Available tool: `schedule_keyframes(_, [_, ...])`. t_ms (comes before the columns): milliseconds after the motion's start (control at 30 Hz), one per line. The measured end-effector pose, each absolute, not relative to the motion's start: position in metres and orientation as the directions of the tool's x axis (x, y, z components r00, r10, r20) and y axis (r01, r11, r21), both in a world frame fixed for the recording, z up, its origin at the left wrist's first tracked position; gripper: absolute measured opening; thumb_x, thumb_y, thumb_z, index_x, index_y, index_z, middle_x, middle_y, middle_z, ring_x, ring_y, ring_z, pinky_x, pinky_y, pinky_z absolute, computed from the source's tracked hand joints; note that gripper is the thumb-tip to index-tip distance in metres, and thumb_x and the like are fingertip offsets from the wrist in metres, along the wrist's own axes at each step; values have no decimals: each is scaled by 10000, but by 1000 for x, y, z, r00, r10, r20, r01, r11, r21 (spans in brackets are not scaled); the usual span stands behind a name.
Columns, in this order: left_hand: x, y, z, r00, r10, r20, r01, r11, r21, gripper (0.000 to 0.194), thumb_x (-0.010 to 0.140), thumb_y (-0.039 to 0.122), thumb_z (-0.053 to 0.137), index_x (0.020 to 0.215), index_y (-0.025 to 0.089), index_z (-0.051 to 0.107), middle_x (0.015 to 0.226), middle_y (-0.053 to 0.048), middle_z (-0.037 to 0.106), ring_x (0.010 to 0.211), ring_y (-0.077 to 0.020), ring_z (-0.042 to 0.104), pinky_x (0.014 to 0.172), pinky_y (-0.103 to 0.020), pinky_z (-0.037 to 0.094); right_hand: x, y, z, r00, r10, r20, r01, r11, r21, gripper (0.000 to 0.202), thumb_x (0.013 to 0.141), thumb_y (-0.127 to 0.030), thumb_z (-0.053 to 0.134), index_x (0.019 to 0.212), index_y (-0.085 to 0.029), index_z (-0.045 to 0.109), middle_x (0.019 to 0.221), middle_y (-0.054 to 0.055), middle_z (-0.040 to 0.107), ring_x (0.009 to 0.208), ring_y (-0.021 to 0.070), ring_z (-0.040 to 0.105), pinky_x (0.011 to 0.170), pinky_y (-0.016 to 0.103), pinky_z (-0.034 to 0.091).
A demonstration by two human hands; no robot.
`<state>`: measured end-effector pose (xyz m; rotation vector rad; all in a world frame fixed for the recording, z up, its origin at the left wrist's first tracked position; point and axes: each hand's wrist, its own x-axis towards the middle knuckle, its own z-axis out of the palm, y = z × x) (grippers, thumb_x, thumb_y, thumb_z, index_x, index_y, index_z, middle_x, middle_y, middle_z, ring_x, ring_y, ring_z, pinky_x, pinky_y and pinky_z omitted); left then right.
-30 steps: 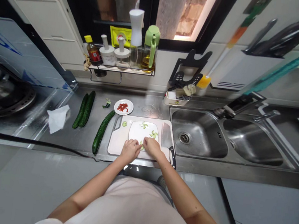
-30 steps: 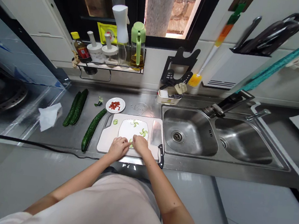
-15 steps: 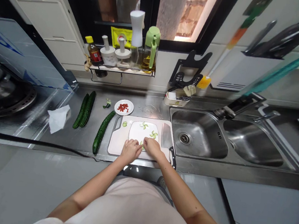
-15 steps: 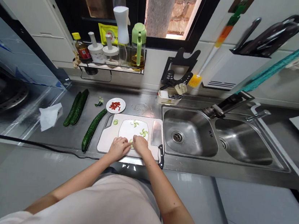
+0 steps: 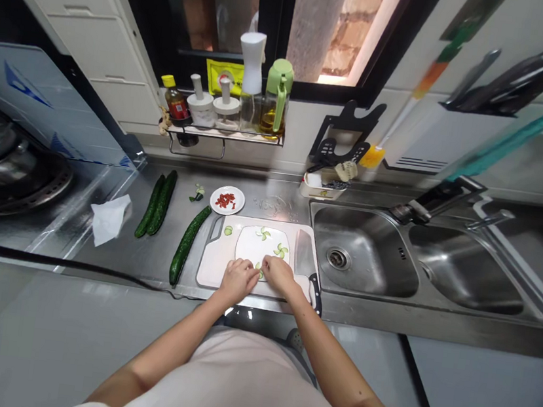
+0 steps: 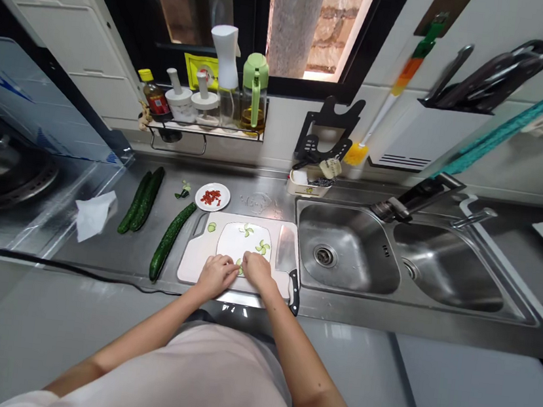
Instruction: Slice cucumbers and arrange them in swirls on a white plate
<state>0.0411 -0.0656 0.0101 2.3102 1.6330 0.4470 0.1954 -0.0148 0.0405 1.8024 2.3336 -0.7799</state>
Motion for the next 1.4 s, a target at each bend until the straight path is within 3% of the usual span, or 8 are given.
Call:
schedule_keyframes(367, [37,-61,12,202,966,163,835,-257,487,218,913,309,515,896,242,722,914,-44,649,888,-183,550,775,-329,346,204,-20,42,-282,928,-245,880,148,-452,182,891,-227,467,900,-173,641,881,68,678,785,152,576,630,229,287])
schedule_keyframes(800, [2,-48,6,-75,990,118,831,-3,556,228,899,311,516,879,243,733,922,-41,679,904,-188,583,822,-322,375,222,-32,44,-228,970,-79,763,128,-633,221,880,-282,423,794,-195,608,697,22,614,667,153,539,613,232,322])
schedule_keyframes(1100, [-16,-6,9,-477,879,-17,758,421,498,269,885,368,497,995,257,715,1013,-75,685,983,-249,582,849,-368,349,219,-39,51,-224,974,-28,679,136,-721,280,881,-364,398,806,-206,617,735,34,643,695,173,573,643,247,378])
schedule_keyframes(1400, [-15,20,-2,-506,862,7,762,443,472,312,848,448,524,1013,228,671,1023,-114,668,1010,-301,572,887,-446,338,224,-44,54,-204,977,-56,710,108,-695,288,891,-359,390,823,-209,626,753,36,656,713,180,583,657,255,390])
